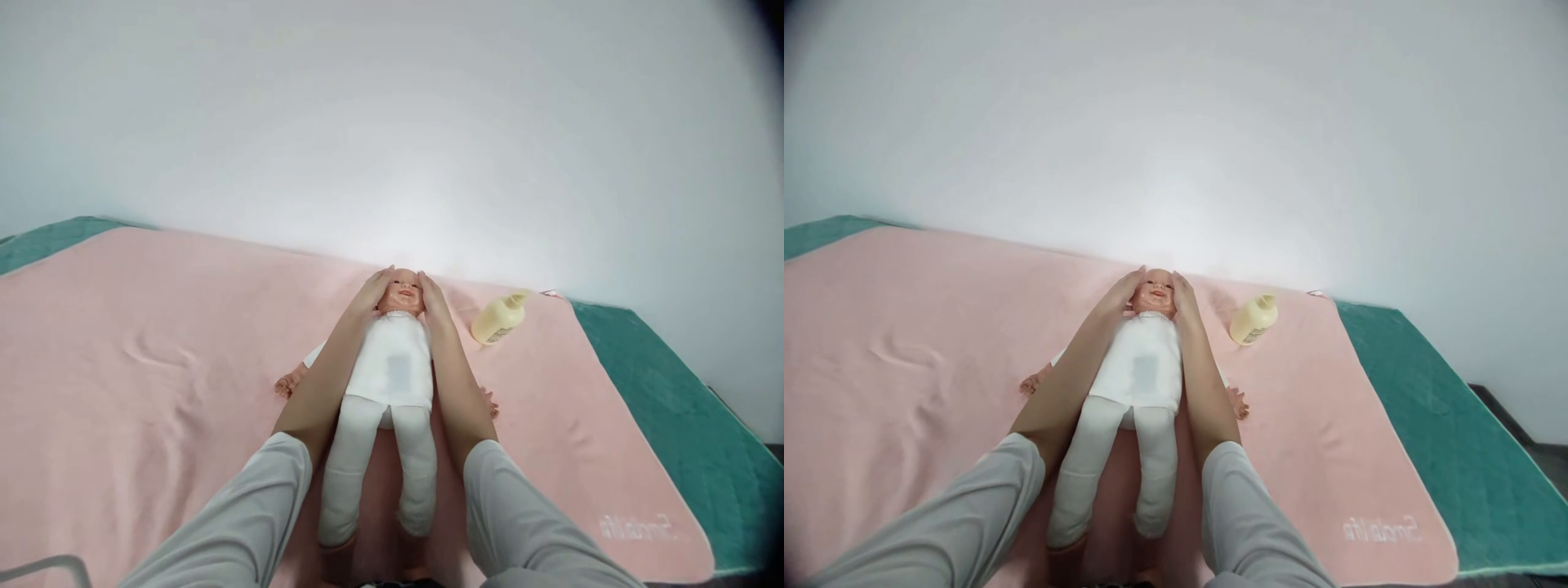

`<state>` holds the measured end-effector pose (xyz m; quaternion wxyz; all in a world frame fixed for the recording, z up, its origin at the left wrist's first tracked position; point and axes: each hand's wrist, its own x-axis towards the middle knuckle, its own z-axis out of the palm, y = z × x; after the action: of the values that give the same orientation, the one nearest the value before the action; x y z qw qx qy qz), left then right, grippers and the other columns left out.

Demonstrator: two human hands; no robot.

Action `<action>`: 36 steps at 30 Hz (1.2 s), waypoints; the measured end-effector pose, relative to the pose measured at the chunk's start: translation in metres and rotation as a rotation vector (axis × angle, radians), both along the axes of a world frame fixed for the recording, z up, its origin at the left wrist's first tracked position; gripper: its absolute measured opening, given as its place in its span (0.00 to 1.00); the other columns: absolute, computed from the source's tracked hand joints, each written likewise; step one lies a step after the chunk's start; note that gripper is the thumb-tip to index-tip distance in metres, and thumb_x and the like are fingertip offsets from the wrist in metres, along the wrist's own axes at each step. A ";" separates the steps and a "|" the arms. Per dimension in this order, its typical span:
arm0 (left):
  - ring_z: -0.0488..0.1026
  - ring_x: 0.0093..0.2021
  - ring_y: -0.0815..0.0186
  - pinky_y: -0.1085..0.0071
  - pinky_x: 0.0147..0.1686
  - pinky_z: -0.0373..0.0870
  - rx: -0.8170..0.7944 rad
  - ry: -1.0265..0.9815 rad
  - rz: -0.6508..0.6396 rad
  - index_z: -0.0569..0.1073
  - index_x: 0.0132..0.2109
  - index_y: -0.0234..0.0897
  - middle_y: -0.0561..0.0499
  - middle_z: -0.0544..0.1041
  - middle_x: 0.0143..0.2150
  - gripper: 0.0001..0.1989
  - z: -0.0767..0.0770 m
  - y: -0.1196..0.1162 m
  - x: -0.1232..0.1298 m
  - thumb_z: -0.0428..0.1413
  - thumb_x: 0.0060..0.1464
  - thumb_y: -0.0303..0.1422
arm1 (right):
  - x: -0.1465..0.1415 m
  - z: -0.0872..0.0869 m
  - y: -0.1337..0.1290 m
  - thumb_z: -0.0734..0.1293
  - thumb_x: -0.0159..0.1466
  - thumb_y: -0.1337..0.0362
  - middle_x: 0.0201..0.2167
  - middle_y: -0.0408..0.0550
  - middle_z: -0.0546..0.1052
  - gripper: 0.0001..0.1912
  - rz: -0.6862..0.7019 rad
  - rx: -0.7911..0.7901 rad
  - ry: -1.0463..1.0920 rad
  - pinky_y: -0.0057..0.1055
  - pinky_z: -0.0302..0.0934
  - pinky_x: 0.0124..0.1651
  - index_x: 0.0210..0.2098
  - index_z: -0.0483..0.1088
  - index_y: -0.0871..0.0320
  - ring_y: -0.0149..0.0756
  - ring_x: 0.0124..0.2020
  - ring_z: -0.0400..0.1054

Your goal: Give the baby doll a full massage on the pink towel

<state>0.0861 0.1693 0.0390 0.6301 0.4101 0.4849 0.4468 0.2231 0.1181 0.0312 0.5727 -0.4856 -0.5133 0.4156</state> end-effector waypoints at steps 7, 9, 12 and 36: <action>0.79 0.42 0.60 0.69 0.39 0.76 -0.011 -0.107 0.124 0.74 0.45 0.35 0.42 0.79 0.45 0.15 -0.007 0.005 0.008 0.59 0.59 0.42 | -0.001 -0.010 0.049 0.67 0.65 0.53 0.50 0.49 0.78 0.18 -0.033 -0.094 0.187 0.44 0.66 0.60 0.48 0.72 0.59 0.39 0.57 0.70; 0.79 0.42 0.60 0.68 0.40 0.76 0.000 -0.107 0.142 0.73 0.47 0.34 0.42 0.79 0.46 0.15 -0.010 0.005 0.008 0.60 0.58 0.40 | -0.003 -0.018 0.055 0.69 0.63 0.53 0.52 0.50 0.78 0.23 -0.051 -0.115 0.216 0.43 0.65 0.61 0.53 0.71 0.61 0.39 0.58 0.69; 0.79 0.43 0.61 0.69 0.41 0.75 0.003 -0.086 0.190 0.72 0.51 0.34 0.41 0.78 0.49 0.18 -0.012 0.004 0.008 0.63 0.56 0.36 | -0.007 -0.027 0.059 0.70 0.60 0.55 0.53 0.49 0.77 0.27 -0.102 -0.147 0.278 0.40 0.65 0.61 0.57 0.69 0.59 0.39 0.57 0.70; 0.79 0.39 0.63 0.65 0.43 0.77 -0.029 -0.158 0.174 0.72 0.52 0.36 0.44 0.79 0.45 0.15 -0.010 0.003 0.010 0.59 0.58 0.31 | -0.011 -0.027 0.060 0.66 0.59 0.70 0.48 0.51 0.80 0.27 -0.172 -0.250 0.516 0.39 0.71 0.54 0.58 0.66 0.61 0.34 0.42 0.77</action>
<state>0.0963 0.1721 0.0293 0.6309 0.3209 0.4739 0.5239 0.2117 0.1779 0.0037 0.6529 -0.4726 -0.2526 0.5352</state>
